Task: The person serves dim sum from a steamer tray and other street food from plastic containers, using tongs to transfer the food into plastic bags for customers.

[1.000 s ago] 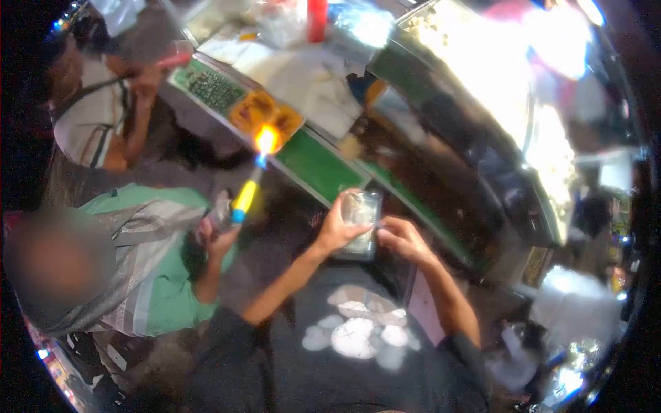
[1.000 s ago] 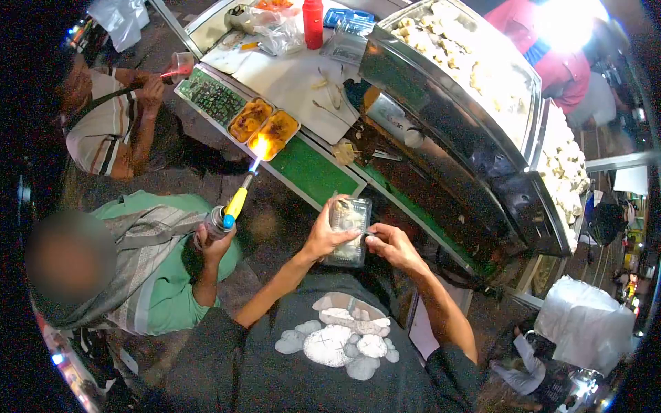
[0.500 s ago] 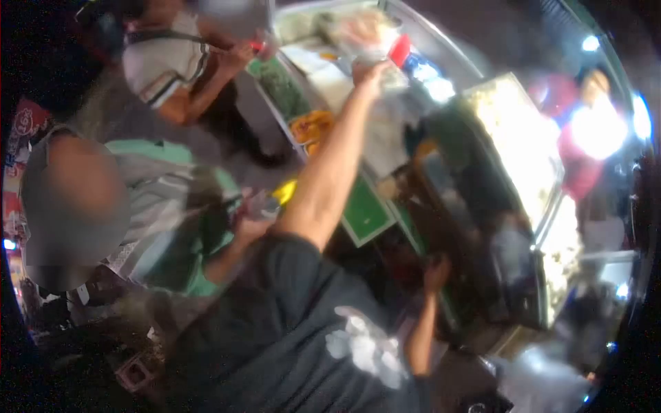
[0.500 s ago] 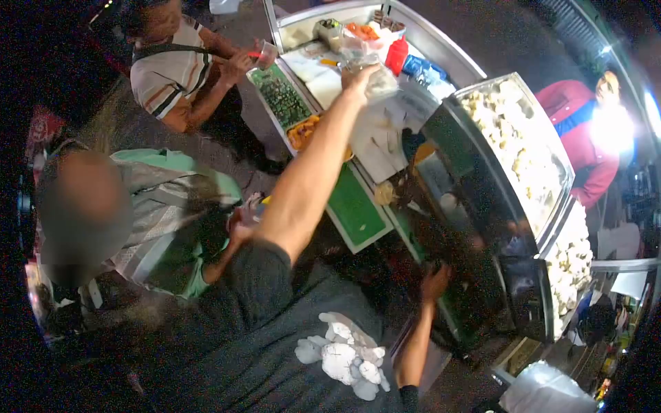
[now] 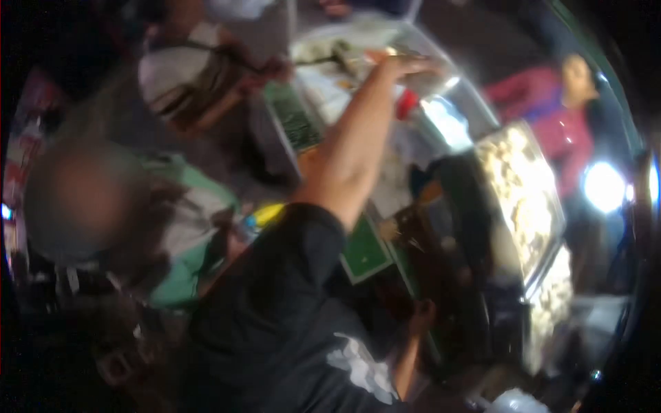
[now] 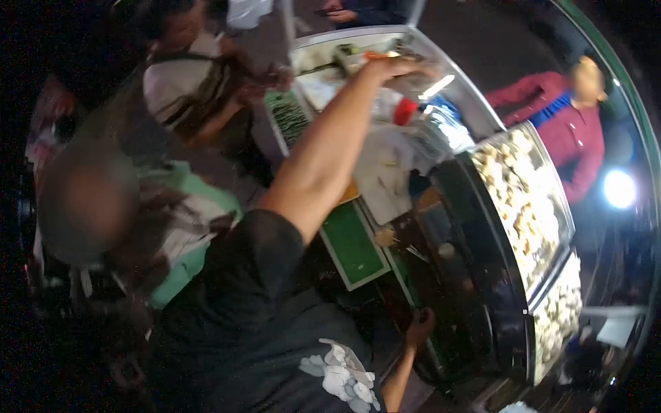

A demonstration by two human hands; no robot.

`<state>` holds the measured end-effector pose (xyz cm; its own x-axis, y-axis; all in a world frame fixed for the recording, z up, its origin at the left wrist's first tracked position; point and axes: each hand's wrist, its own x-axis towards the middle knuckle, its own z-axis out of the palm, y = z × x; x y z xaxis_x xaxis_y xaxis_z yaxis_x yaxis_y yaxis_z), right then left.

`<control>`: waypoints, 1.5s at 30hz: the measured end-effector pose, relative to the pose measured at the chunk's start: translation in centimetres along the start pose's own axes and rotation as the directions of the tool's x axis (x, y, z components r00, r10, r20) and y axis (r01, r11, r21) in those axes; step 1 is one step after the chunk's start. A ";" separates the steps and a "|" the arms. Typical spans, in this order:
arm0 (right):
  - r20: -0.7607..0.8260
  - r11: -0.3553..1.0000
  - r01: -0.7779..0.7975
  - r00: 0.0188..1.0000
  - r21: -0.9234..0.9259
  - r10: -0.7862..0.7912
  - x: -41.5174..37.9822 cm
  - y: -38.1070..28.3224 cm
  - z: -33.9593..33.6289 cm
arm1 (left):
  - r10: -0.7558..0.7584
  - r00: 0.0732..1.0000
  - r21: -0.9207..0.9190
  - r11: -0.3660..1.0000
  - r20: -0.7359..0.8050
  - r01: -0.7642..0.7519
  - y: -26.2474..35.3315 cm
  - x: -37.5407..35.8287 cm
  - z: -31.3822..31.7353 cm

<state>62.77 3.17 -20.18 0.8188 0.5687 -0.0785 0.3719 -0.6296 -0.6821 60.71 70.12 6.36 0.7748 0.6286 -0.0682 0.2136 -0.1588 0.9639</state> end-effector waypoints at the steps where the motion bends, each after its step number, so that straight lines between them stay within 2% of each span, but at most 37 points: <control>1: -0.045 0.997 -0.017 0.999 -0.070 0.013 0.7 -0.1 -0.9 | -0.122 0.992 -0.013 0.992 -0.022 0.122 3.2 -1.6 0.9; 2: -0.039 0.997 0.004 0.999 -0.082 -0.007 0.5 0.0 -0.5 | -0.088 0.996 -0.198 0.976 0.013 0.089 1.3 -0.6 -0.9; 4: -0.037 0.973 0.049 0.998 -0.226 -0.059 2.5 1.9 -1.8 | -0.122 0.991 -0.344 0.930 0.047 0.131 -1.5 2.7 -1.4; 6: -0.083 0.959 0.055 0.993 -0.277 -0.081 2.5 0.5 -2.7 | -0.009 0.994 -0.508 0.859 0.109 0.063 -5.3 3.9 -5.2; 8: -0.105 0.949 0.068 0.989 -0.308 -0.105 3.8 0.2 -3.8 | -0.103 0.988 -0.573 0.819 -0.115 0.018 -7.4 2.9 -5.4; 10: -0.085 0.953 0.057 0.993 -0.296 -0.085 2.5 -2.6 -3.8 | -0.253 0.905 -0.617 0.787 -0.341 -0.012 -10.7 1.8 -6.8; 11: -0.092 0.953 0.053 0.992 -0.298 -0.084 2.2 -1.5 -3.2 | -0.404 0.836 -0.703 0.710 -0.372 0.030 -14.4 3.7 -8.2; 13: 0.012 0.834 0.273 0.952 -0.479 -0.305 2.5 0.4 -2.7 | -0.403 0.838 -0.699 0.714 -0.368 0.037 -15.6 2.9 -8.5; 14: -0.004 0.833 0.265 0.952 -0.486 -0.305 2.4 0.5 -2.8 | -0.394 0.837 -0.677 0.735 -0.378 0.041 -17.0 3.1 -8.9; 16: 0.039 0.971 0.139 0.990 -0.196 -0.134 2.2 -4.1 -4.3 | -0.344 0.834 -0.577 0.816 -0.431 0.038 -20.9 4.6 -10.1; 17: 0.030 0.973 0.129 0.992 -0.192 -0.126 2.1 -3.9 -4.3 | -0.259 0.838 -0.458 0.889 -0.481 0.012 -22.8 5.4 -10.8; 19: -0.055 0.944 0.260 0.960 -0.204 -0.276 1.9 -3.1 -3.7 | 0.068 0.803 -0.026 0.994 -0.592 -0.104 -28.6 8.1 -13.1; 20: -0.065 0.947 0.252 0.961 -0.200 -0.269 1.9 -2.9 -3.5 | -0.123 0.850 -0.289 0.957 -0.512 -0.035 -26.8 7.6 -12.6; 21: -0.069 0.945 0.236 0.964 -0.227 -0.257 2.4 -2.6 -3.7 | -0.319 0.858 -0.546 0.836 -0.403 0.053 -24.8 7.1 -12.0; 22: -0.070 0.943 0.217 0.968 -0.253 -0.242 2.6 -2.3 -3.9 | -0.490 0.825 -0.738 0.660 -0.281 0.141 -22.1 6.2 -11.2; 23: -0.081 0.945 0.210 0.968 -0.250 -0.237 3.0 -2.0 -4.4 | -0.548 0.768 -0.780 0.618 -0.332 0.104 -22.4 7.1 -10.6; 24: -0.084 0.911 0.222 0.960 -0.347 -0.266 3.4 -1.5 -4.6 | -0.606 0.701 -0.815 0.576 -0.376 0.060 -22.8 7.9 -10.1; 25: -0.084 0.868 0.230 0.952 -0.439 -0.294 4.0 -0.8 -4.7 | -0.596 0.736 -0.846 0.529 -0.320 0.061 -23.5 9.0 -9.9; 26: -0.091 0.872 0.224 0.952 -0.435 -0.291 4.6 0.9 -4.4 | -0.591 0.741 -0.842 0.535 -0.319 0.064 -22.4 8.9 -8.8; 27: -0.133 0.856 0.238 0.934 -0.460 -0.331 3.9 -0.6 -2.1 | -0.579 0.732 -0.857 0.514 -0.359 -0.014 -22.9 5.9 -11.7; 28: -0.183 0.845 0.238 0.914 -0.478 -0.361 4.2 0.1 -1.6 | -0.562 0.726 -0.862 0.500 -0.397 -0.084 -22.4 5.2 -11.0; 29: -0.182 0.847 0.237 0.916 -0.476 -0.359 4.2 -0.3 -1.6 | -0.563 0.725 -0.861 0.502 -0.396 -0.081 -22.6 5.1 -10.8; 31: -0.211 0.830 0.256 0.892 -0.495 -0.401 4.5 -1.1 -1.5 | -0.662 0.626 -0.880 0.468 -0.411 -0.083 -22.5 5.0 -10.7; 32: -0.214 0.831 0.254 0.891 -0.494 -0.400 4.5 -1.0 -1.4 | -0.661 0.628 -0.879 0.469 -0.411 -0.082 -22.7 4.7 -10.3; 34: -0.170 0.773 0.312 0.866 -0.553 -0.471 5.1 -0.2 -1.4 | -0.702 0.487 -0.813 0.581 -0.520 -0.031 -23.0 4.2 -9.2; 37: -0.199 0.730 0.285 0.844 -0.621 -0.498 5.1 1.0 -0.9 | -0.663 0.404 -0.693 0.715 -0.630 0.094 -21.1 3.0 -8.0; 38: -0.213 0.732 0.280 0.839 -0.621 -0.501 5.2 1.1 -0.8 | -0.645 0.389 -0.659 0.743 -0.657 0.119 -22.8 3.4 -8.5; 41: -0.218 0.759 0.261 0.858 -0.596 -0.466 5.4 1.5 -0.4 | -0.590 0.353 -0.537 0.807 -0.726 0.245 -22.1 4.2 -9.0; 43: -0.249 0.720 0.272 0.812 -0.639 -0.528 5.0 1.3 -0.5 | -0.551 0.336 -0.459 0.830 -0.764 0.317 -21.4 4.4 -9.3; 44: -0.269 0.724 0.255 0.809 -0.641 -0.523 5.1 -0.3 -0.9 | -0.535 0.332 -0.425 0.835 -0.777 0.350 -21.2 4.5 -9.1; 45: -0.288 0.805 0.256 0.841 -0.535 -0.459 5.2 -3.5 -2.1 | -0.522 0.332 -0.398 0.838 -0.786 0.374 -21.4 4.7 -9.1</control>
<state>66.65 7.19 -16.68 0.6435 0.6147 0.4561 0.7432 -0.6444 -0.1801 54.34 83.35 -12.21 -0.3220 0.8897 -0.3235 0.2317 0.4054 0.8843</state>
